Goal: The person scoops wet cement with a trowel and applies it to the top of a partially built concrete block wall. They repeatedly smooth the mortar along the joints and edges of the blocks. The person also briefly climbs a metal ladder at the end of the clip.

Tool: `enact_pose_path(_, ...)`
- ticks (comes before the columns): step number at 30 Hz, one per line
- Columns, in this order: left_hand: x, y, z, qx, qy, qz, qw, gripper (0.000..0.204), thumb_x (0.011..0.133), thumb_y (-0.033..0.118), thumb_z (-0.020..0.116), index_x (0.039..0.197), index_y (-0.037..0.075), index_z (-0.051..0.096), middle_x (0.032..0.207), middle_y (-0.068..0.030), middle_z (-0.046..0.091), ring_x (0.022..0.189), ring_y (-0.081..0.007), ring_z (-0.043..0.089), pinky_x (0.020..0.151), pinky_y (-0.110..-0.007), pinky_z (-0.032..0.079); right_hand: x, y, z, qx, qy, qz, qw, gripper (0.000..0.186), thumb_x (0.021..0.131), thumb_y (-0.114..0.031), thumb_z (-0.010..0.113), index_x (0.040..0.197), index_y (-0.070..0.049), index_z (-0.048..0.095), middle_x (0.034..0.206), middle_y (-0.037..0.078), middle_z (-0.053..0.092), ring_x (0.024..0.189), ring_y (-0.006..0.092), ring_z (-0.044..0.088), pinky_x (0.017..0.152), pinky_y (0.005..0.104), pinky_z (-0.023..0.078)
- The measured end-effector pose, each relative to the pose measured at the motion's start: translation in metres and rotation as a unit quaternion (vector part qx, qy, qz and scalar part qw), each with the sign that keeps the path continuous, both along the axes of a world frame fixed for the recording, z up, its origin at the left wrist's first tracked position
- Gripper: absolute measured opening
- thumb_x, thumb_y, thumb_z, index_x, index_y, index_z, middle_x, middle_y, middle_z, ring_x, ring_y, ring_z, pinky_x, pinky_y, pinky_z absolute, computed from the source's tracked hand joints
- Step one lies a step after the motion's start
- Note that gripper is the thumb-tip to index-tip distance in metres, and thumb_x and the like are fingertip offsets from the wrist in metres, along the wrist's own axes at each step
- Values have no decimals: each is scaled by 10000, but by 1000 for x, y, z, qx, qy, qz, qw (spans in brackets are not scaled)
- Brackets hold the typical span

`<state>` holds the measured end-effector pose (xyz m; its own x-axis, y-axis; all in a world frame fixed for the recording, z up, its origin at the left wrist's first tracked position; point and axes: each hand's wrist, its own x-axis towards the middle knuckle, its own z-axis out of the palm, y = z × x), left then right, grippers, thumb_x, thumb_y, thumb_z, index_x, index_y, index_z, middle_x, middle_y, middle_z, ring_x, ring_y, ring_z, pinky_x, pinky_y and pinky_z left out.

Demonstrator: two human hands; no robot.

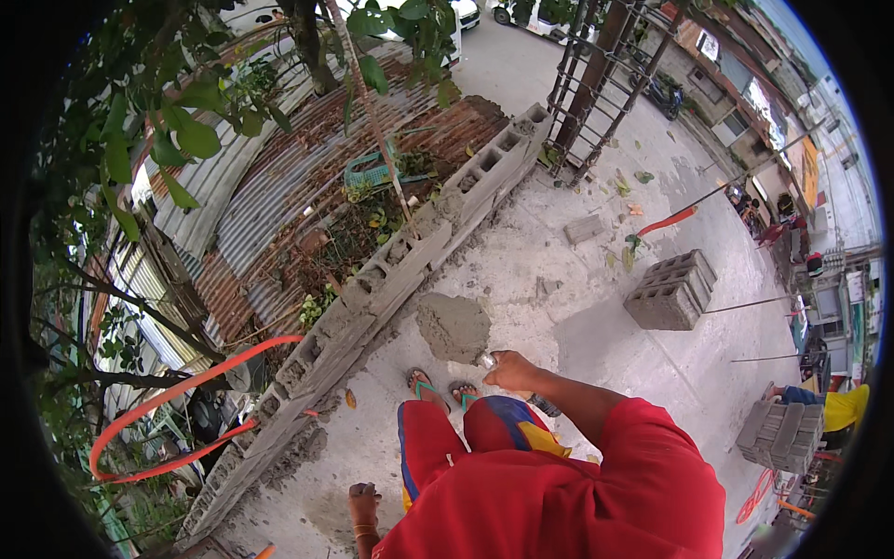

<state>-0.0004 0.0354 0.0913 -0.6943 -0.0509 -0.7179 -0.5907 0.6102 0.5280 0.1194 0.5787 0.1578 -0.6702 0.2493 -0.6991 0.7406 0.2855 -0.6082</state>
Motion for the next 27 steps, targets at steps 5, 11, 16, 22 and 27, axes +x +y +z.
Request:
enact_pose_path(5,-98,93,4,-12,-46,-155,987,252,821,124,773,1001,14,636,810,-105,695,664,-210,692,604,-333,564,-25,82,-68,-20,101,-256,961,340,825,-254,785,939,34,645,675,119,651,544,208,664,523,346,538)
enact_pose_path(11,-191,175,-14,-182,4,-389,903,368,639,72,815,972,7,672,822,-151,741,742,-238,730,688,-361,578,-101,191,-155,268,157,-36,950,252,769,-140,684,1017,-142,727,818,17,703,770,216,677,738,350,542)
enact_pose_path(16,-262,251,15,-130,-62,-323,935,398,723,52,704,1111,-33,683,1013,-205,740,1011,-292,726,804,-366,572,-177,279,-165,32,207,-421,882,164,935,-66,568,937,-73,732,721,62,675,536,204,645,482,357,512)
enact_pose_path(22,-287,296,36,-14,9,-351,936,551,825,62,629,1365,-16,552,1208,-151,675,1058,-269,686,824,-354,552,-243,398,-180,-51,85,-483,870,209,909,-95,644,1092,-178,699,792,-25,663,784,183,675,693,323,546)
enact_pose_path(27,-272,326,52,-91,-140,-189,968,536,876,119,621,1395,20,529,1129,-87,679,932,-198,673,742,-344,523,-299,472,-191,198,-75,-284,935,224,905,-149,679,1128,-140,706,845,19,689,764,209,690,690,346,556)
